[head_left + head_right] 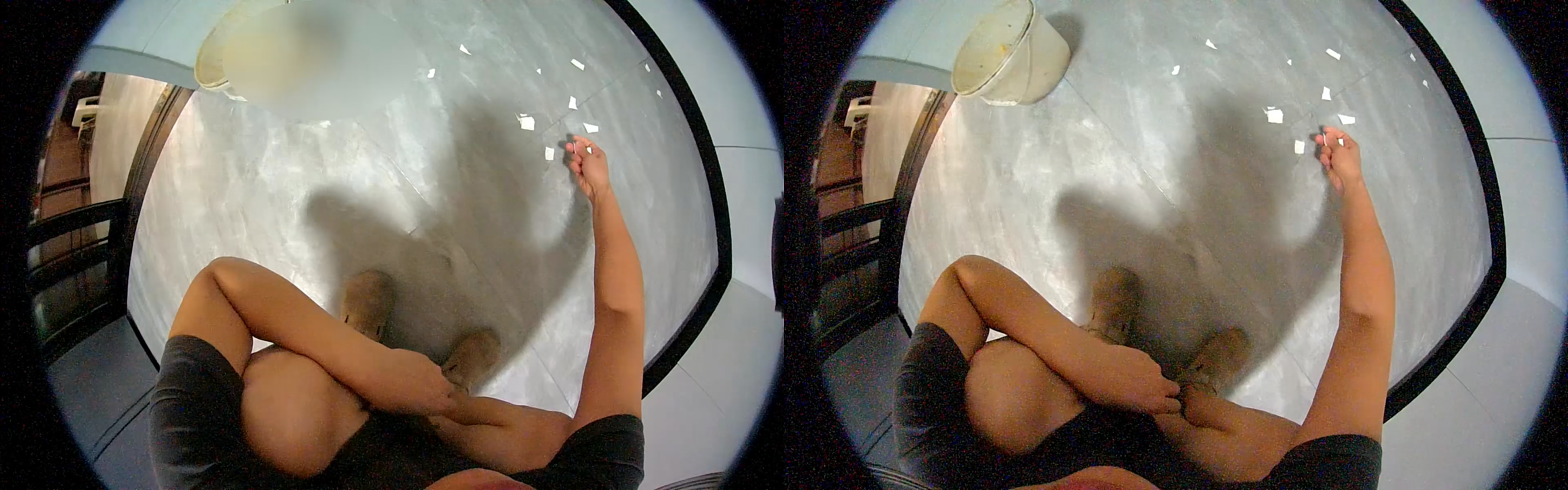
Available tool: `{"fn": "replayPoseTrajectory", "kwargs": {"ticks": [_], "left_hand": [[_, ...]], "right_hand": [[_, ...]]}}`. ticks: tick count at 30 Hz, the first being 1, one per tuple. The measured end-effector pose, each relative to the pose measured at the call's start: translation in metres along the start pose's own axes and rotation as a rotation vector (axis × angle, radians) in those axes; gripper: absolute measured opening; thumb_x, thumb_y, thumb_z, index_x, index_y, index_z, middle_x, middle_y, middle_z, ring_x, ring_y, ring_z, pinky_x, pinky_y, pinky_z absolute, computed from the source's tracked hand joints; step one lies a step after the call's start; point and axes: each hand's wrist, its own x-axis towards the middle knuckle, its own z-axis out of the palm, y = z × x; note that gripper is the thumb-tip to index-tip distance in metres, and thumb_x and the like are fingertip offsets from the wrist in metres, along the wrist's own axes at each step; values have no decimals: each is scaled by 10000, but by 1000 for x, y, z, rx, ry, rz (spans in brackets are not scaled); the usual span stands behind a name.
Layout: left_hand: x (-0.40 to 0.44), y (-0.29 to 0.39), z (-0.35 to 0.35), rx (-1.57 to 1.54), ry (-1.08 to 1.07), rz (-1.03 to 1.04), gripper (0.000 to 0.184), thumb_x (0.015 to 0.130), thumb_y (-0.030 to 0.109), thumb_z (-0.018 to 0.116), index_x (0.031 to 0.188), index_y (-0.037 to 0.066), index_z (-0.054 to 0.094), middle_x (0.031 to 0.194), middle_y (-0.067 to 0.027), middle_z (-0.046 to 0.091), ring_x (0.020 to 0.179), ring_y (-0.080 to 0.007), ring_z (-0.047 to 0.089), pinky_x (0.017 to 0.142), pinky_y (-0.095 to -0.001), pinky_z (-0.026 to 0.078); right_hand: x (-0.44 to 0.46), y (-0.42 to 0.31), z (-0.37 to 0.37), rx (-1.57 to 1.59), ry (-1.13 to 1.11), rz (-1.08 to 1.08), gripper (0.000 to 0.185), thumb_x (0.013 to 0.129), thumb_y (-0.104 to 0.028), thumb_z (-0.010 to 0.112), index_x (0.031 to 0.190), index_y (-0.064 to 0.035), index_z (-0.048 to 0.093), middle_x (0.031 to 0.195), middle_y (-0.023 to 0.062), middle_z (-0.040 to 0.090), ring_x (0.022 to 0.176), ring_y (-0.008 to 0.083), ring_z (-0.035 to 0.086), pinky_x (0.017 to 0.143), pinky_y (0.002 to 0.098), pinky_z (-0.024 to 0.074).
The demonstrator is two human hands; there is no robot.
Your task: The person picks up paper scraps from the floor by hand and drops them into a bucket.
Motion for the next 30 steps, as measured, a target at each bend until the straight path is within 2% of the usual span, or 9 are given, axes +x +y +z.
{"fn": "replayPoseTrajectory", "kwargs": {"ticks": [4,9,11,17,20,23,25,27,30], "left_hand": [[2,1,0,-1,-8,-12,202,782,116,467,959,21,450,844,-158,532,693,-347,600,574,-427,509],[1,3,5,-184,163,-17,180,740,109,539,878,-5,540,796,-198,600,760,-378,578,626,-443,471],[5,-1,8,-139,133,-25,159,738,108,537,835,-16,554,778,-209,598,758,-385,572,624,-447,464],[5,-3,12,-109,154,4,148,729,113,541,779,-22,574,789,-211,598,751,-385,567,636,-449,460],[5,-1,8,-107,172,11,154,736,117,535,800,-19,569,800,-208,599,752,-384,568,640,-452,460],[7,-2,10,-120,207,63,164,750,117,523,839,-15,559,813,-205,599,764,-383,571,642,-456,462],[7,0,8,-143,190,41,174,759,115,514,877,-9,549,817,-201,599,776,-379,577,643,-454,467],[2,8,-5,-164,134,-42,190,768,112,505,919,1,537,817,-195,601,789,-370,585,646,-446,477],[3,7,-10,-60,-30,-55,230,779,100,471,993,17,454,872,-160,529,734,-347,597,583,-426,508]], "right_hand": [[6,4,-8,-23,-26,37,276,898,-163,454,1080,36,516,656,11,482,494,58,372,415,197,312],[-10,-4,9,-44,53,35,247,911,-243,450,811,-29,524,594,-34,356,473,63,320,395,206,250],[-11,-3,10,0,-88,12,313,914,-310,447,681,-104,415,571,-46,315,463,60,298,385,206,240],[-9,-9,10,323,-132,170,386,908,-420,417,651,-137,362,546,-46,297,442,64,294,363,202,252],[-13,-11,13,453,-68,144,363,923,-384,399,670,-124,386,532,-42,287,425,69,294,348,203,251],[-1,-5,3,329,-3,170,299,940,-293,386,737,-82,448,535,-35,307,432,67,309,354,206,258],[0,-3,-8,234,-238,120,214,927,-173,391,945,7,504,568,-32,338,465,64,328,388,193,278],[2,0,-11,296,-235,147,297,893,-75,388,1146,70,447,606,-27,371,512,56,359,422,185,295],[-12,-15,8,339,-158,187,354,873,-27,382,1207,86,405,635,-14,411,563,57,405,454,163,306]]}}
